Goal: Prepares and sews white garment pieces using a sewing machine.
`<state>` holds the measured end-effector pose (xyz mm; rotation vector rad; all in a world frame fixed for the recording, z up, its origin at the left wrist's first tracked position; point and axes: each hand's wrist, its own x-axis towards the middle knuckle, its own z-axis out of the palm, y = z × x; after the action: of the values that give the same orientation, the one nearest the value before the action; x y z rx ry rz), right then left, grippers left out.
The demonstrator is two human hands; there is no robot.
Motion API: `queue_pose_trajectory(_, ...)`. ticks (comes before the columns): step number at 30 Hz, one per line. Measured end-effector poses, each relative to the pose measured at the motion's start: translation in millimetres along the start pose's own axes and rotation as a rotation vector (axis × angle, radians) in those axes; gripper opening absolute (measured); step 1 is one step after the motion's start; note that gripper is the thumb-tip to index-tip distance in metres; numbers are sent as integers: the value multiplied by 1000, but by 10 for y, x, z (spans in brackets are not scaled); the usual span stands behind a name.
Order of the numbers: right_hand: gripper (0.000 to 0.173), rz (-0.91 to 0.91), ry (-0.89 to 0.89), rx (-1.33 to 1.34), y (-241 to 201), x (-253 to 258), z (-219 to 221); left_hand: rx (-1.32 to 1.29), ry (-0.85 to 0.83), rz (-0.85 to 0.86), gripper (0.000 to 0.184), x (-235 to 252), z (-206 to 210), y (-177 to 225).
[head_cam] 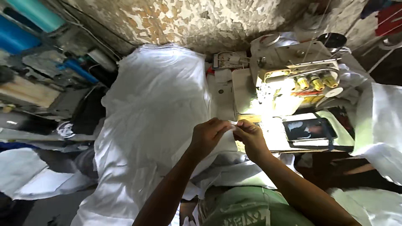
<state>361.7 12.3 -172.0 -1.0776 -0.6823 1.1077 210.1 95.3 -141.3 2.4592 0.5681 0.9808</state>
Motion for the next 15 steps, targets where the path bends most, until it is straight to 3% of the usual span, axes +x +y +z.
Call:
queue_pose_trajectory(3, 21, -81, -9, 4, -1, -76, 5, 40, 22, 35, 16, 4, 10, 5)
queue_pose_trajectory(15, 13, -248, -29, -205, 27, -203, -12, -106, 6, -50, 11, 0, -27, 5)
